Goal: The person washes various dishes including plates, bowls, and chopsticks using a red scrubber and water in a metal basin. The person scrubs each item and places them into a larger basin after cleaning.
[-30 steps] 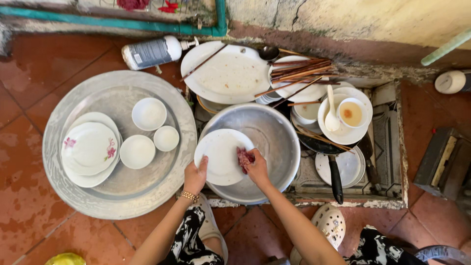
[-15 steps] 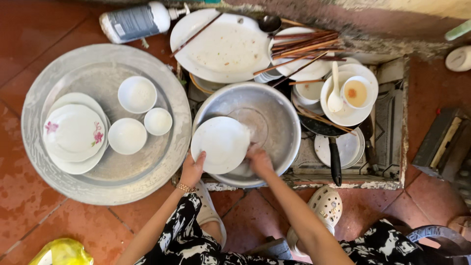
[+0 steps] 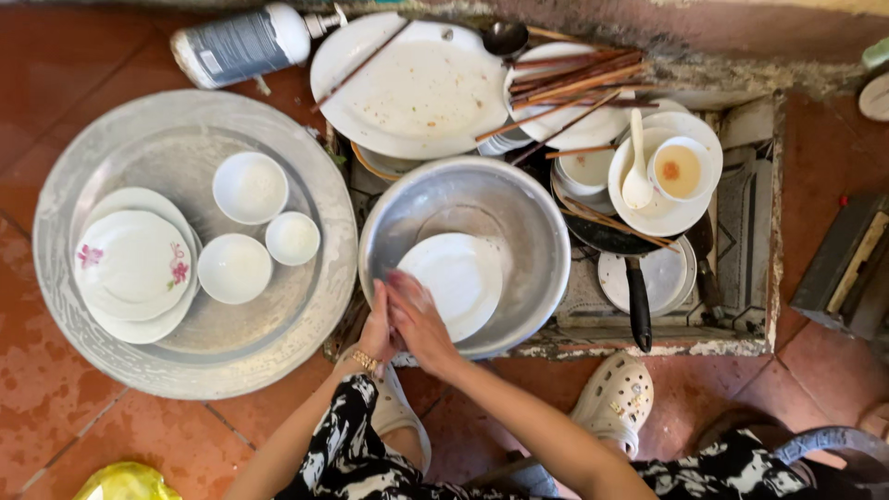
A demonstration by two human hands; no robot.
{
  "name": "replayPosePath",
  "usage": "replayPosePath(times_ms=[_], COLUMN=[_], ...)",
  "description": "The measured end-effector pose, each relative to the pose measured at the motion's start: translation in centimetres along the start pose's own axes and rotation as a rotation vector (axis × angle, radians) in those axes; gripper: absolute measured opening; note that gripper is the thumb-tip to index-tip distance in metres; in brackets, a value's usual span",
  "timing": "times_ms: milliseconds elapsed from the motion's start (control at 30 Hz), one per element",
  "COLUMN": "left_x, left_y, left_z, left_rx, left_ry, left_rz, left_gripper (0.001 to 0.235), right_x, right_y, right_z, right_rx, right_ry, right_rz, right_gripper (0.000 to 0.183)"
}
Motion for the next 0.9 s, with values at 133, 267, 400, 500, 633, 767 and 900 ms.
replayPosePath(times_ms=[133,267,400,500,633,767,900], left_x=[0.5,2.0,4.0,4.6,3.5,4.9,5.5], left_y=[0.9,-0.2,-0.8,-0.4,-1.0,-0.7,-0.1], left_z=[-0.7,-0.3,1.0,0.9,0.1,0.7,1.0], left_rx=[-0.062,0.007,-0.026,-0.003,-0.108,-0.11,-0.234], left_ry=[-0.001,-0.033,0.028,0.011,0.025,-0.047,-0.079], left_rz=[0.086,-0.009,0.005,-0.021,-0.088,-0.074,0.101], left_gripper=[0.09,0.075,0.071,0.07,0.068,0.066,0.075], right_x=[3.5,3.3,-0.8,1.9,1.8,-0.8,0.3], right_y=[-3.4,-7.8,-0.6,0.7,-4.0,-7.1,-2.1], right_z=[-4.1,-7.4,-4.8,-3.5,-6.9,-6.6,-1.9], right_rx=[-0.302,-0.597,0.545,-0.293,-0.534,-0.563,-0.215], right_ry=[0.1,0.298,0.624,0.014,0.233,0.477,-0.023], right_rz=[-0.116,-0.344,-0.109,-0.164,-0.207,-0.172,-0.195], right_gripper=[0.053,0.049,0.041,0.05,0.051,0.054,0.051])
Point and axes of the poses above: each hand's wrist, its own x-axis towards the middle knuckle, its own y-axis out of the palm, z = x × y, the point moved 3 cm from there along x, towards the middle knuckle, and after that the axes turned 11 degrees about -x, right-handed, at the moved point
